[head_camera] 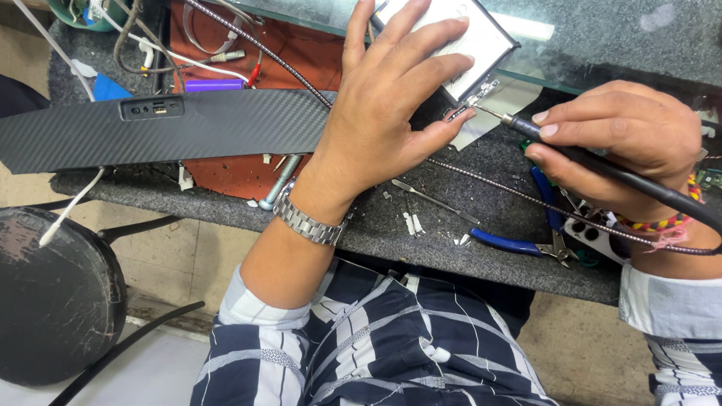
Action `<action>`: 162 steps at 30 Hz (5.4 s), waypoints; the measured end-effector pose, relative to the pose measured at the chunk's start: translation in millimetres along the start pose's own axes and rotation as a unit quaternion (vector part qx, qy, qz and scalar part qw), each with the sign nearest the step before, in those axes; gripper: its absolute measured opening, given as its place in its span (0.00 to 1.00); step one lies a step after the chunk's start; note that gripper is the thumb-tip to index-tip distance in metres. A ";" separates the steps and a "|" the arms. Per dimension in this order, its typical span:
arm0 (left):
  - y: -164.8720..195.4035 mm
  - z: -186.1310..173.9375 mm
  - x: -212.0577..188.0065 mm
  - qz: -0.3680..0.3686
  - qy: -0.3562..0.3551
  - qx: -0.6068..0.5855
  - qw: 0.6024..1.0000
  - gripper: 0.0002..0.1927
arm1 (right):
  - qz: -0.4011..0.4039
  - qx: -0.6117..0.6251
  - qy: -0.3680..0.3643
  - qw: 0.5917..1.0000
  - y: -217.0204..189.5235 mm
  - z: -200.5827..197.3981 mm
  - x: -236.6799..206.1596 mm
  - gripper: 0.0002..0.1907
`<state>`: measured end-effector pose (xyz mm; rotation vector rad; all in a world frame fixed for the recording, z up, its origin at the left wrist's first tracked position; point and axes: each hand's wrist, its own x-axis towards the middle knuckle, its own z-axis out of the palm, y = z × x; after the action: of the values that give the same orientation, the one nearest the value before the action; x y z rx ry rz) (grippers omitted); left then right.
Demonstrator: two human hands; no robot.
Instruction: The person uses a soldering iron to apply solder to the terminals of a rectangular battery pack. They hold the battery with one hand and the soldering iron with the other, repeatedly applying heat to the connection points.
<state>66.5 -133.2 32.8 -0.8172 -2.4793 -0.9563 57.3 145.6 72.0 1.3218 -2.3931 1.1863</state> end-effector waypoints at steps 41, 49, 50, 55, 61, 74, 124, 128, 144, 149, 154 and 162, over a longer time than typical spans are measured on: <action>2.2 -3.7 1.8 -0.008 -0.003 -0.025 1.000 0.14 | -0.033 -0.019 0.014 0.999 2.5 4.1 -0.8 0.12; 2.0 -1.8 0.3 -0.016 -0.008 -0.039 0.999 0.10 | -0.055 -0.021 0.016 0.998 7.1 6.7 -2.7 0.12; 1.7 -2.0 0.8 -0.016 -0.009 -0.040 0.999 0.10 | -0.054 -0.024 0.018 0.998 7.1 6.6 -2.6 0.12; 1.1 -2.9 2.9 -0.018 -0.010 -0.046 0.999 0.09 | -0.041 -0.026 0.022 0.999 6.5 5.8 -1.0 0.12; 0.9 -2.7 3.1 -0.021 -0.016 -0.052 0.998 0.10 | -0.039 -0.012 0.028 0.999 7.6 6.4 -1.2 0.12; -0.1 -3.4 2.4 -0.025 -0.031 -0.048 0.998 0.12 | -0.034 -0.006 0.029 0.999 9.8 8.5 -0.6 0.12; 8.4 2.5 4.4 0.012 -0.005 -0.020 1.000 0.08 | -0.049 -0.036 0.028 0.998 12.7 7.7 -3.8 0.10; 8.7 3.6 2.4 0.013 -0.007 -0.024 1.000 0.07 | -0.043 -0.042 0.025 0.998 10.4 7.8 -4.9 0.10; 9.4 4.8 1.1 0.008 -0.010 -0.022 1.000 0.09 | -0.032 -0.048 0.020 0.998 7.8 8.1 -6.3 0.11; 8.9 3.6 1.2 0.008 -0.009 -0.023 1.000 0.09 | -0.026 -0.035 0.035 0.998 8.8 9.7 -8.9 0.11; 8.2 3.8 0.1 0.012 -0.005 -0.019 1.000 0.08 | -0.023 -0.046 0.056 0.997 11.4 7.1 -12.6 0.12; 7.5 5.5 -2.3 0.014 -0.001 -0.019 1.000 0.09 | -0.034 -0.089 0.059 0.994 11.6 2.9 -12.2 0.12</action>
<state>72.4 -125.7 31.4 -0.8641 -2.4512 -0.9958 56.2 154.8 57.6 1.2323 -2.2918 0.9783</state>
